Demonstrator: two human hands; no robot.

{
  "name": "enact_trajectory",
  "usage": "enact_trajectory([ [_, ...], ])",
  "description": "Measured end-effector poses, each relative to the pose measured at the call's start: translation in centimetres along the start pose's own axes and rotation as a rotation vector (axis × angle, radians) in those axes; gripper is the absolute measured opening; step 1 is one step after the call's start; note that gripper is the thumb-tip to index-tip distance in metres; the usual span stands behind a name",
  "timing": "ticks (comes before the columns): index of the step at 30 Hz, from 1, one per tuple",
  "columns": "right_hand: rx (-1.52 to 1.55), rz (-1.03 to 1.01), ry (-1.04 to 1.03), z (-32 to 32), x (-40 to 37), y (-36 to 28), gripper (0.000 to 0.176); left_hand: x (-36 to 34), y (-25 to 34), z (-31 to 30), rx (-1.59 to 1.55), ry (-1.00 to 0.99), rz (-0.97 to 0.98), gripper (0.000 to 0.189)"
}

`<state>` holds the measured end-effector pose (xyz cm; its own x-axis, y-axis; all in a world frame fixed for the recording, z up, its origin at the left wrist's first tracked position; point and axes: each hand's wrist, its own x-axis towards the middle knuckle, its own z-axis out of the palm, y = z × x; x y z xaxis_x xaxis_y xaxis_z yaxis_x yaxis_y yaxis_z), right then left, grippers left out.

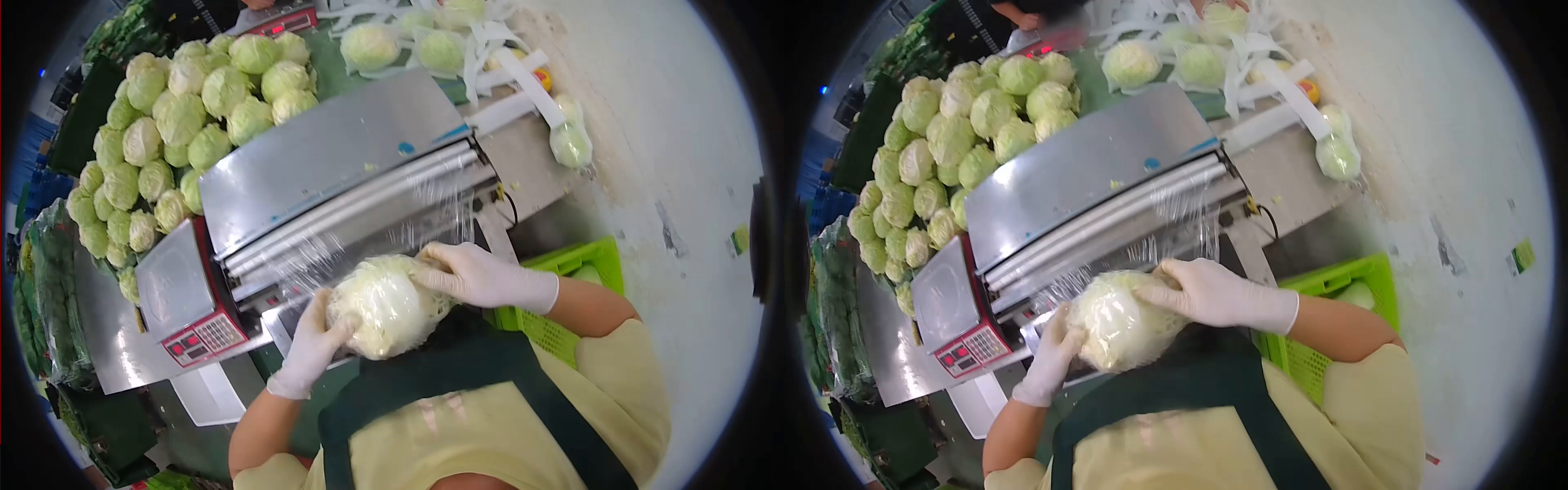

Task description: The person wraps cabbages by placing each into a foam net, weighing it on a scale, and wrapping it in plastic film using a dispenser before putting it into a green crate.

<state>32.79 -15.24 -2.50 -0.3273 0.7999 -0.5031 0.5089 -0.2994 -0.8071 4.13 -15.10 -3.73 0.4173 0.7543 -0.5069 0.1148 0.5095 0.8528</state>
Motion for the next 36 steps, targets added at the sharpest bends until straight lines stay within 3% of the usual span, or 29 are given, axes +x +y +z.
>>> enact_trajectory([
  [1, 0.024, 0.139, -0.113, 0.2, -0.5, 0.8, 0.064, -0.1, -1.5, -0.1, 0.1, -0.106, -0.061, 0.065],
  [3, 0.056, 0.084, -0.109, 0.8, -2.5, 2.9, 0.049, 0.0, -4.5, -0.9, -0.122, -0.154, -0.43, 0.054],
  [5, 0.025, -0.02, -0.045, 1.9, -3.9, 6.0, 0.037, -1.1, -5.1, -0.4, -0.13, -0.067, -0.411, 0.048],
  [6, 0.026, -0.087, 0.126, 3.1, -4.6, 7.1, 0.034, -2.0, -5.5, -0.2, -0.13, -0.023, -0.413, 0.046],
  [7, 0.314, -0.112, 0.323, 4.6, -4.6, 8.9, 0.026, -3.1, -6.3, -0.3, -0.071, -0.077, -0.349, 0.044],
  [9, 0.591, -0.177, 0.541, 6.6, -5.4, 10.4, 0.025, -5.8, -8.4, -0.3, 0.041, -0.192, -0.213, 0.04],
  [13, 0.671, 0.061, 0.793, 9.6, -7.9, 11.5, 0.032, -10.8, -9.8, 3.1, -0.079, 0.17, -0.145, 0.035],
  [16, 0.666, 0.247, 0.969, 11.0, -10.0, 11.7, 0.033, -11.8, -14.3, 3.3, -0.31, 0.398, -0.129, 0.038],
  [20, 0.709, 0.376, 0.87, 11.4, -12.2, 16.8, 0.031, -9.5, -16.6, 3.0, -0.308, 0.52, -0.202, 0.037],
  [23, 0.823, 0.514, 0.81, 12.2, -8.3, 18.6, 0.029, -5.1, -21.5, 2.1, -0.285, 0.463, -0.148, 0.031],
  [25, 0.972, 0.467, 0.675, 14.6, -3.0, 20.7, 0.021, -1.0, -23.6, 3.7, -0.286, 0.431, -0.259, 0.025],
  [27, 1.233, 0.405, 0.201, 15.1, -0.6, 19.3, 0.022, 2.8, -28.8, 5.0, -0.031, 0.057, -0.078, 0.03],
  [29, 1.611, 0.291, -0.277, 14.7, 0.1, 18.4, 0.027, 2.6, -26.7, 6.9, -0.469, 0.007, -0.246, 0.039],
  [31, 1.545, 0.149, -0.386, 13.6, -0.2, 17.0, 0.032, 2.3, -23.7, 8.5, -0.836, -0.015, -0.49, 0.053],
  [32, 1.269, 0.118, -0.252, 13.5, -0.8, 15.8, 0.034, 2.4, -25.5, 8.7, -1.039, -0.156, -0.533, 0.05],
  [33, 0.997, 0.098, -0.121, 13.6, -1.7, 14.8, 0.037, 2.1, -24.9, 9.0, -0.753, -0.208, -0.377, 0.049],
  [35, 0.987, 0.133, -0.052, 13.8, -3.8, 13.4, 0.04, 1.4, -23.7, 9.6, -0.12, -0.195, -0.084, 0.05],
  [36, 0.977, 0.198, -0.053, 13.1, -4.8, 12.1, 0.039, 0.8, -20.4, 10.6, -0.185, -0.166, -0.033, 0.05],
])
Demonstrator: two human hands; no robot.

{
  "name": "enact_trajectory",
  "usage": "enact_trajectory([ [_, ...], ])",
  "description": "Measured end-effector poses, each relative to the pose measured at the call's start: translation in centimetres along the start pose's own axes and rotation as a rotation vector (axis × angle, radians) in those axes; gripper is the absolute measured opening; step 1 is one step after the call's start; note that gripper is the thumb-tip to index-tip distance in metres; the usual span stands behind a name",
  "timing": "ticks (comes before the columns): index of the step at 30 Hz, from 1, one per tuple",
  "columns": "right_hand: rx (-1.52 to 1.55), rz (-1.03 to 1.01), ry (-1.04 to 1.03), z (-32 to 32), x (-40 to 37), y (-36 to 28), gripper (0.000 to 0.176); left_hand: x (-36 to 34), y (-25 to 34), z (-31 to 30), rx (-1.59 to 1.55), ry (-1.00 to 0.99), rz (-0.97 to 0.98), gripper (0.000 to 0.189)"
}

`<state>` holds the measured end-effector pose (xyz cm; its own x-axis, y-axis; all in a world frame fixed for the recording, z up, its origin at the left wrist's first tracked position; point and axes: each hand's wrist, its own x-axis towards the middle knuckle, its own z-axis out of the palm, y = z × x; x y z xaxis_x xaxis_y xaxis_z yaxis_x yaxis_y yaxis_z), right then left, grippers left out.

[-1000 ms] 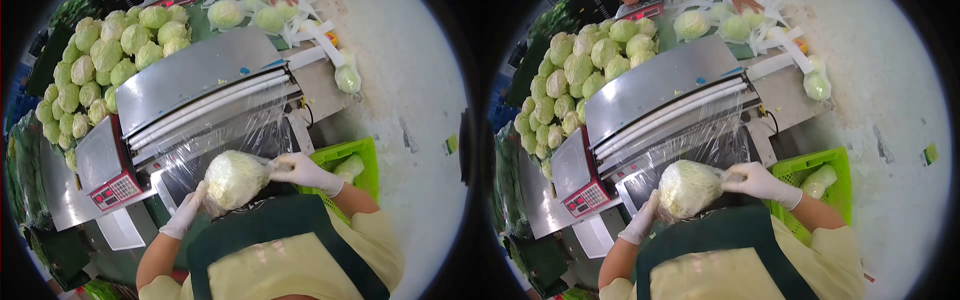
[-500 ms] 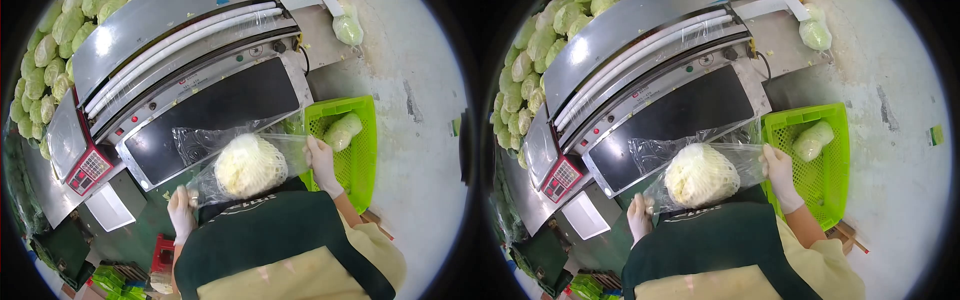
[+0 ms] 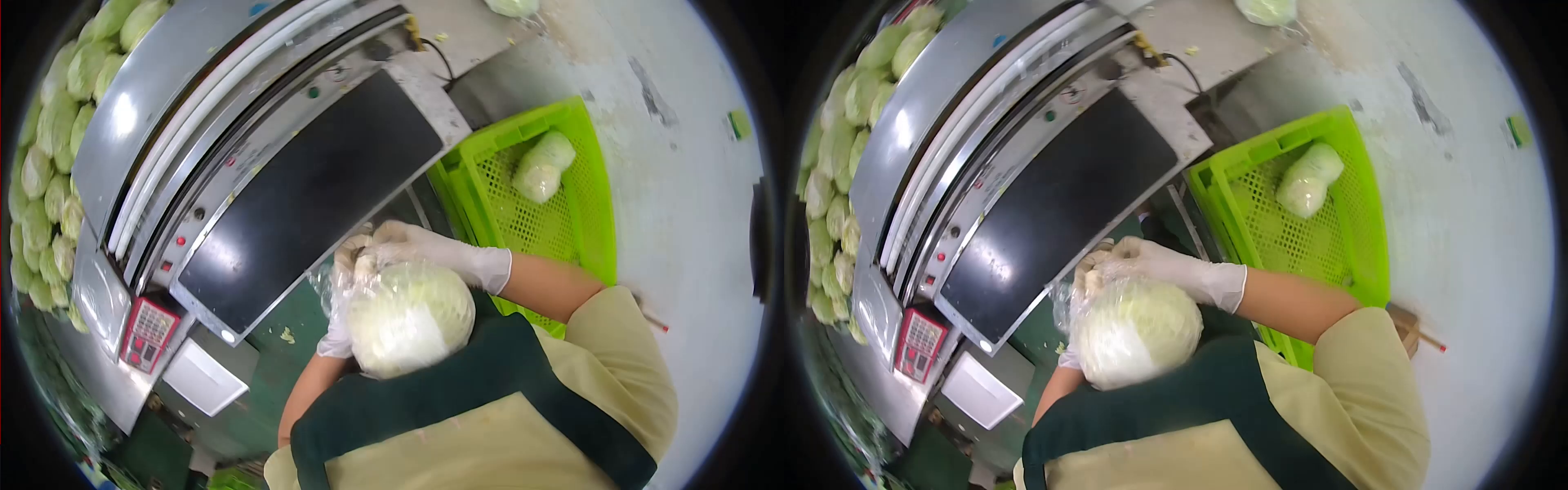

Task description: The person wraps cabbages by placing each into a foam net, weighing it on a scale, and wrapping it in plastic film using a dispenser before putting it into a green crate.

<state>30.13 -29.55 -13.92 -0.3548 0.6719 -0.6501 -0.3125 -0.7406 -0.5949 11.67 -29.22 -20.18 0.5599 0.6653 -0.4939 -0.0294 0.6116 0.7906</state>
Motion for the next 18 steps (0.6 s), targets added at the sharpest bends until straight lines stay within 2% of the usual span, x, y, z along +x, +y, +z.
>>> enact_trajectory([
  [1, -0.002, 0.055, 0.032, 0.2, -1.1, -0.2, 0.038, -0.2, 2.4, 1.3, -0.061, 0.019, 0.055, 0.05],
  [3, -0.32, -0.393, -0.262, -2.3, 0.0, 5.1, 0.034, 0.3, 5.2, 2.2, 0.206, -0.185, 0.206, 0.056],
  [4, -0.357, -0.447, -0.311, -2.6, -0.4, 5.3, 0.034, 0.8, 6.5, 2.4, 0.335, -0.284, 0.287, 0.059],
  [5, -0.343, -0.392, -0.294, -2.7, -0.8, 5.1, 0.034, 1.1, 7.5, 2.8, 0.462, -0.38, 0.371, 0.063],
  [7, -0.245, -0.2, -0.245, -2.3, -1.7, 4.1, 0.034, 1.8, 9.4, 4.5, 0.404, -0.696, 0.299, 0.071],
  [8, -0.235, -0.161, -0.246, -2.1, -1.8, 4.0, 0.034, 2.1, 10.5, 5.3, 0.506, -0.768, 0.281, 0.07],
  [11, -0.35, -0.189, -0.305, -1.8, -2.7, 5.4, 0.034, 2.6, 11.0, 8.0, 0.4, -1.113, 0.117, 0.07],
  [12, -0.442, -0.221, -0.337, -1.8, -3.1, 6.2, 0.034, 2.3, 10.6, 9.2, 0.318, -1.11, 0.002, 0.078],
  [14, -0.632, -0.281, -0.355, -3.4, -5.1, 6.5, 0.035, 0.7, 9.8, 11.0, 0.092, -0.968, -0.153, 0.084],
  [15, -0.739, -0.313, -0.285, -5.1, -6.8, 6.3, 0.035, 0.1, 9.6, 11.7, -0.016, -0.891, -0.23, 0.088],
  [16, -0.834, -0.341, -0.173, -7.2, -9.1, 5.8, 0.036, -0.1, 9.8, 12.2, 0.048, -0.811, -0.395, 0.096],
  [17, -0.854, -0.363, 0.078, -10.0, -11.9, 5.2, 0.036, -0.1, 10.0, 13.4, 0.023, -0.801, -0.447, 0.097],
  [18, -0.728, -0.493, 0.354, -12.1, -14.8, 4.6, 0.04, 0.1, 10.1, 15.0, -0.002, -0.799, -0.503, 0.097],
])
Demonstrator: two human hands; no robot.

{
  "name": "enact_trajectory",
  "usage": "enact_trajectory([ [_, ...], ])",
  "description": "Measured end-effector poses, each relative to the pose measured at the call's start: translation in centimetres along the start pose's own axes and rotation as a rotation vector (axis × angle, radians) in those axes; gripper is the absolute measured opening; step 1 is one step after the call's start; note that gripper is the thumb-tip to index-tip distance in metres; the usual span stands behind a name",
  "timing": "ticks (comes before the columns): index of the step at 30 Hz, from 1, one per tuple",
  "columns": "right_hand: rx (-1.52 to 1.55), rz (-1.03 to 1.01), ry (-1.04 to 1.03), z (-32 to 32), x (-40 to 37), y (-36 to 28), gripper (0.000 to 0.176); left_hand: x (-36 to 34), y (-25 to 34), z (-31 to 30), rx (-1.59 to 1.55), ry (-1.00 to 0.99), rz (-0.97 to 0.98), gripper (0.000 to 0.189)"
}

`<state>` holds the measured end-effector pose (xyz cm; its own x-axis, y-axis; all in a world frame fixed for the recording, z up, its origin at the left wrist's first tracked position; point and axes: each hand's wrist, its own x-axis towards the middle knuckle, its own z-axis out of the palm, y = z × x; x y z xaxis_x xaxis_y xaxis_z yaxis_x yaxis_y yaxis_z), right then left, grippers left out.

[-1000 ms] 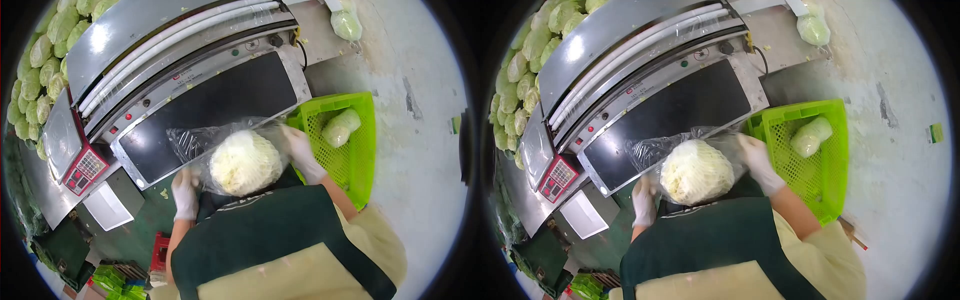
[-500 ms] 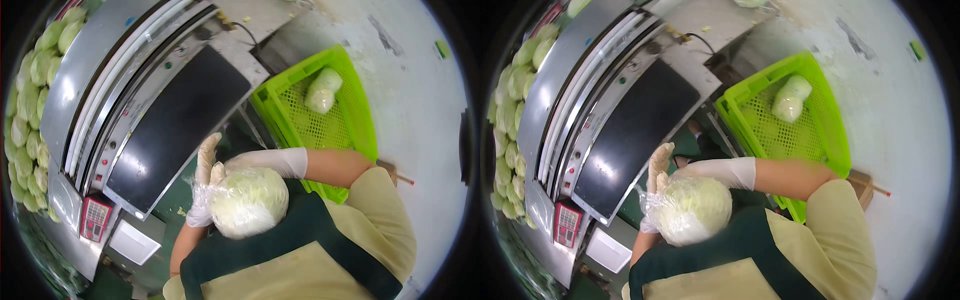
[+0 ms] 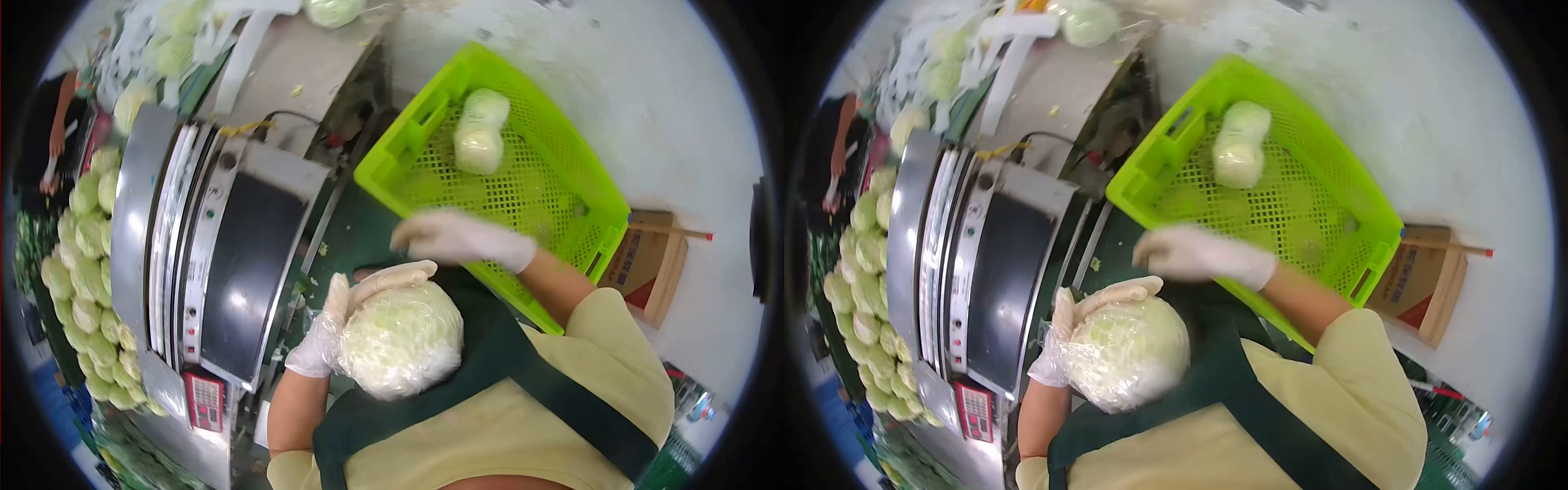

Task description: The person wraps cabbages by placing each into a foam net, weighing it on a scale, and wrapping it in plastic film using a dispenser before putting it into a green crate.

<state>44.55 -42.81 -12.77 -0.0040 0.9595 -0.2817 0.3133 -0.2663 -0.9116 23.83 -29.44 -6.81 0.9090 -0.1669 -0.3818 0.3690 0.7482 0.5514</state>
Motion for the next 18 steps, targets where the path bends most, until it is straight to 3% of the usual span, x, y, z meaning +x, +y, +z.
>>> enact_trajectory([
  [1, 0.054, 0.003, 0.322, -2.7, -2.0, -0.3, 0.044, 1.5, 0.5, 0.9, -0.035, -0.018, -0.038, 0.098],
  [2, -0.091, -0.346, 0.493, -4.9, -3.6, -2.8, 0.047, 3.3, 0.7, 1.5, -0.109, 0.002, -0.101, 0.096],
  [4, -0.185, -0.714, 0.498, -6.6, -5.9, -8.1, 0.054, 6.2, 0.6, 2.9, -0.253, 0.047, -0.261, 0.093],
  [5, -0.113, -0.738, 0.34, -6.1, -7.1, -9.4, 0.06, 7.6, 0.5, 3.9, -0.191, 0.093, -0.216, 0.089],
  [7, 0.013, -0.488, 0.169, -4.8, -9.6, -6.9, 0.07, 9.4, 0.5, 5.3, -0.061, 0.191, -0.126, 0.082],
  [8, 0.08, -0.375, 0.078, -4.4, -10.1, -4.9, 0.076, 9.8, 0.5, 5.7, -0.167, 0.231, -0.162, 0.078],
  [10, 0.579, -0.26, 0.05, -3.9, -12.2, 0.9, 0.085, 11.3, -0.5, 6.2, -0.186, 0.266, -0.114, 0.075],
  [12, 1.033, -0.06, 0.21, -2.3, -14.6, 4.3, 0.076, 12.5, -2.1, 5.0, -0.126, 0.324, -0.067, 0.071],
  [14, 1.361, -0.108, 0.496, 0.3, -15.1, 9.9, 0.07, 12.7, -1.0, 6.0, -0.049, 0.306, -0.016, 0.069],
  [16, 1.522, -0.111, 0.723, -0.7, -16.1, 14.7, 0.064, 12.0, 0.7, 6.8, -0.04, 0.242, 0.075, 0.064],
  [18, 1.357, 0.041, 1.058, -5.0, -15.5, 14.4, 0.057, 9.6, 1.6, 5.7, 0.109, 0.283, 0.152, 0.062],
])
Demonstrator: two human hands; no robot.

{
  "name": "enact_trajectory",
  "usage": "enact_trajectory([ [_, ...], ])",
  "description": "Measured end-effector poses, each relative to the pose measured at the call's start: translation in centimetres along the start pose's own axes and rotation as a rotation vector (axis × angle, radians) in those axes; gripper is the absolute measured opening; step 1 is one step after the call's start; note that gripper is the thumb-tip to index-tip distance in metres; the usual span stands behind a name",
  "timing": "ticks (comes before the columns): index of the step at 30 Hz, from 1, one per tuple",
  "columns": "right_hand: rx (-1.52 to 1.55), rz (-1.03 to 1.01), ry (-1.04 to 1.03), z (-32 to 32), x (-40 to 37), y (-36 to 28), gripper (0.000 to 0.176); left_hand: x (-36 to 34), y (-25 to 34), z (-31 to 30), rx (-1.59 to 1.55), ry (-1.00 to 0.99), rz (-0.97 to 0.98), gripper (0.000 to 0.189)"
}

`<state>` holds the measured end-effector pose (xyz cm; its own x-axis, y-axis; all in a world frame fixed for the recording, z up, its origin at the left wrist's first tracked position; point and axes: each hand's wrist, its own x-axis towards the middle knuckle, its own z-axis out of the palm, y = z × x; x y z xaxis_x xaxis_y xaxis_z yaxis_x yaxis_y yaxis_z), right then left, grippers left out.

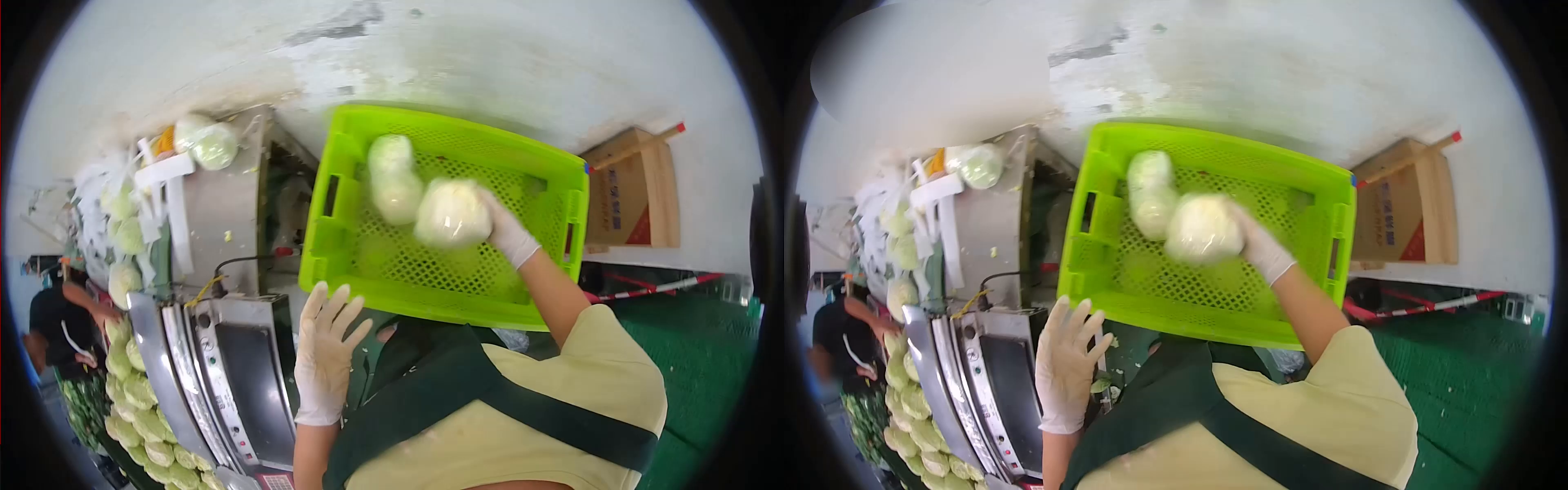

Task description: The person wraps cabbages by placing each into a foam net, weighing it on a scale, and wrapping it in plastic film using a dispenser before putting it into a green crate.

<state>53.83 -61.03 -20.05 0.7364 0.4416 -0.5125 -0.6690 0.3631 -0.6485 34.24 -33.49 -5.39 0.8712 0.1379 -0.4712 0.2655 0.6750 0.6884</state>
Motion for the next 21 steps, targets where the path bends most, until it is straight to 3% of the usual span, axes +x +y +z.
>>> enact_trajectory([
  [2, 0.102, -0.115, 0.025, -4.0, 5.6, 0.3, 0.055, -2.6, 1.0, -3.1, 0.039, 0.072, 0.096, 0.061],
  [3, 0.0, -0.135, 0.057, -3.6, 6.8, -0.1, 0.056, -4.3, 1.5, -4.4, 0.047, 0.16, 0.096, 0.061],
  [4, 0.156, -0.056, 0.132, -5.4, 9.4, 0.8, 0.059, -5.9, 1.8, -5.9, 0.025, 0.214, 0.13, 0.06],
  [5, 0.052, -0.121, 0.205, -7.4, 11.7, 2.5, 0.066, -7.6, 2.0, -7.4, -0.003, 0.272, 0.164, 0.059],
  [6, -0.265, -0.124, 0.542, -5.0, 11.3, 2.5, 0.079, -9.2, 2.3, -8.6, -0.019, 0.318, 0.214, 0.059],
  [7, -0.28, -0.239, 0.628, -7.2, 15.0, 3.9, 0.093, -11.0, 2.6, -9.8, -0.026, 0.375, 0.255, 0.06],
  [8, -0.563, -0.33, 0.884, -6.9, 17.3, 4.3, 0.1, -12.8, 3.0, -10.9, -0.032, 0.419, 0.284, 0.06],
  [10, -1.332, -0.639, 0.895, -8.5, 21.5, 4.2, 0.099, -16.0, 3.6, -12.9, -0.028, 0.483, 0.333, 0.06],
  [13, -1.772, -0.214, 0.873, -4.2, 21.7, 0.6, 0.081, -20.0, 4.2, -16.3, -0.075, 0.545, 0.403, 0.059],
  [16, -2.241, -0.077, 0.457, 6.1, 17.9, -4.3, 0.057, -23.2, 5.6, -19.2, -0.01, 0.603, 0.465, 0.056],
  [18, -2.142, -0.356, 0.393, 14.9, 19.3, -4.1, 0.045, -24.3, 7.2, -21.0, 0.022, 0.628, 0.502, 0.053],
  [19, -1.956, -0.733, 0.212, 20.3, 19.4, -3.0, 0.043, -24.6, 8.3, -21.9, 0.046, 0.668, 0.509, 0.055],
  [21, -1.855, -0.913, -0.073, 36.0, 16.0, 0.0, 0.042, -24.7, 11.1, -24.4, 0.159, 0.722, 0.521, 0.056],
])
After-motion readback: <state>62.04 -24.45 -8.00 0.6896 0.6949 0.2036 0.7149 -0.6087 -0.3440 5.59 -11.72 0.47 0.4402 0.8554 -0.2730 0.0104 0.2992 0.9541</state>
